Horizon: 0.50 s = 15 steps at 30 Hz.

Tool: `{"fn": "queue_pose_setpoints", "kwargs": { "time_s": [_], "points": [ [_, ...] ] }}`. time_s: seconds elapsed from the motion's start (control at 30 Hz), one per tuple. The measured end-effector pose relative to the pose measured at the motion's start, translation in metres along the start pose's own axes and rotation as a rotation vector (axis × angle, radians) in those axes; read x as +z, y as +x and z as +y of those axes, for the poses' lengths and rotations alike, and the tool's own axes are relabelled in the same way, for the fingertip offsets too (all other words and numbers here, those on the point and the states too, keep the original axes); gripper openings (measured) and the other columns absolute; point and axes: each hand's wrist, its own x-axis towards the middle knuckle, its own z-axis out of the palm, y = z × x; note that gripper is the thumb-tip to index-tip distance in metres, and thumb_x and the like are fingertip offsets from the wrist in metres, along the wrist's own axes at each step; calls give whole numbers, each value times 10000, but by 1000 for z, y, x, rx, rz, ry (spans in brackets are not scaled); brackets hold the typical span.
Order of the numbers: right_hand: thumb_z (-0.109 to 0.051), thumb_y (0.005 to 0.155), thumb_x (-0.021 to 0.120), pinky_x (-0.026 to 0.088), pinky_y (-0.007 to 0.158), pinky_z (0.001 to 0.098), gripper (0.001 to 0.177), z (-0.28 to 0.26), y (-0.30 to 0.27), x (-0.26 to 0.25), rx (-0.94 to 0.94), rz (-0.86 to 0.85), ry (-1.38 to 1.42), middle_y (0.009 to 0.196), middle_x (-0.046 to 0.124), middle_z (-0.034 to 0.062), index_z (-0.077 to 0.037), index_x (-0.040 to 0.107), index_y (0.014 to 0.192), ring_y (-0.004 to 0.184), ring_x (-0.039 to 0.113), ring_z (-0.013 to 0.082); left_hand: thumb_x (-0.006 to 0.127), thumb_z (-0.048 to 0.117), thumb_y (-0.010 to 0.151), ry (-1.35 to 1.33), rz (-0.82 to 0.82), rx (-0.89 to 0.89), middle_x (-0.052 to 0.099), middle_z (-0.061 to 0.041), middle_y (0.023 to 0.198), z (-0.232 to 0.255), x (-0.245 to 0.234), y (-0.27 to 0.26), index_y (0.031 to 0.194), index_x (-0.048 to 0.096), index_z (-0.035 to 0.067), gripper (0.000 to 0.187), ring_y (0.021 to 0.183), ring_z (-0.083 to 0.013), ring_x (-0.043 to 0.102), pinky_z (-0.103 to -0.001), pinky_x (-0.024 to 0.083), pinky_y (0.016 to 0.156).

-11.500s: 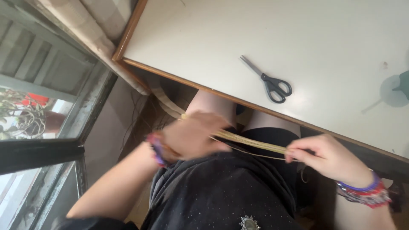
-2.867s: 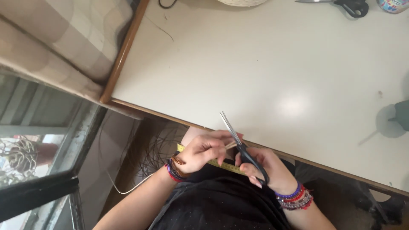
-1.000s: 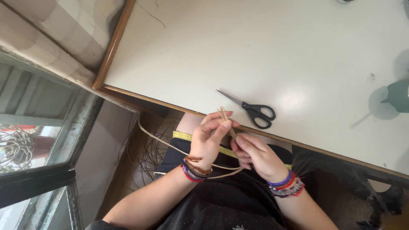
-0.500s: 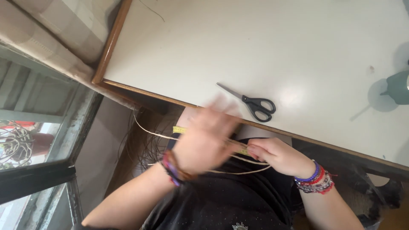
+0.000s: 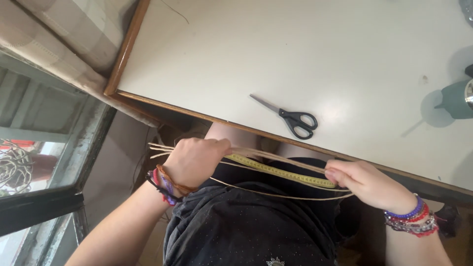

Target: Measuring and cutting thin wooden strips using a tape measure and scissors.

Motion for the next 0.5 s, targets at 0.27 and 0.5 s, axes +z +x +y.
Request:
{"fn": "queue_pose_setpoints", "kwargs": {
  "time_s": [0.27,0.5],
  "points": [
    [-328,1037,491,458,632,321,296,-55,22,21,-332,15,-175,658,669,-28,-177,573,796,599,655,177,423,585,985,-226,136,364,730,-88,1147,84,22,15,1337,592,139,593,989,-318,712,-486,589,705],
    [-420,1013,445,561,756,276,364,-24,6,0,-115,33,-96,793,782,-52,-178,682,879,744,756,100,496,261,1022,31,24,118,677,-47,641,54,6,9,1088,582,189,130,568,-368,700,-488,527,385]
  ]
}}
